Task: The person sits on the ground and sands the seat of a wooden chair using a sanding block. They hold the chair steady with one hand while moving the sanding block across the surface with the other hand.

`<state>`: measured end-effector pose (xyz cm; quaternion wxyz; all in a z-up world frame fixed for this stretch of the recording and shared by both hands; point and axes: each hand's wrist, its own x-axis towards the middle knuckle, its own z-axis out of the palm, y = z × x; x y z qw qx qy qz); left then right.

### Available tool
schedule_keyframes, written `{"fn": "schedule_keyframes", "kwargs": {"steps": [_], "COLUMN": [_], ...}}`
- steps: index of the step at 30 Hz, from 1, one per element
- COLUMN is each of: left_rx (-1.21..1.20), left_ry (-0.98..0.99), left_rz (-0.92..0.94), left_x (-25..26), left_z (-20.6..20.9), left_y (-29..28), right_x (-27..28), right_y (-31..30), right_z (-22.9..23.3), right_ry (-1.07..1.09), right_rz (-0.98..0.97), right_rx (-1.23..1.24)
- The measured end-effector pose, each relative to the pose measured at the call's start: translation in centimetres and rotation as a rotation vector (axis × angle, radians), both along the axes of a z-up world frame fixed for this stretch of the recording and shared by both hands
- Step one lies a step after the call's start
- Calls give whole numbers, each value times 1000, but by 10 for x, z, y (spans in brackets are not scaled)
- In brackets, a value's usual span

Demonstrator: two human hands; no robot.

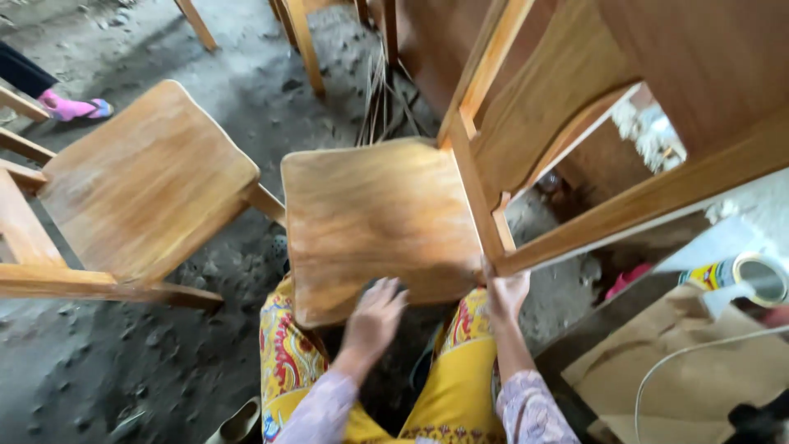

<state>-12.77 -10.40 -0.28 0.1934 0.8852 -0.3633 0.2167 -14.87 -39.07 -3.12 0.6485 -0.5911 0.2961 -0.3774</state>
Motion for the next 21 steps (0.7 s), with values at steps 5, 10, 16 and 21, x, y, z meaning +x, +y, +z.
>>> {"fn": "schedule_keyframes", "kwargs": {"steps": [5, 10, 16, 21], "left_rx": [77, 87, 198, -105], "left_ry": [166, 208, 117, 132], "left_rz": [154, 305, 139, -81], "left_x": [-1, -5, -5, 9], "left_z": [12, -2, 4, -6], "left_y": [109, 137, 86, -13], "right_x": [4, 4, 8, 9], "right_y": [10, 12, 13, 11], "right_z": [47, 40, 33, 29], "right_ry": [210, 166, 88, 145], "right_rz": [34, -12, -25, -64], "right_rx": [-79, 49, 64, 9]}}
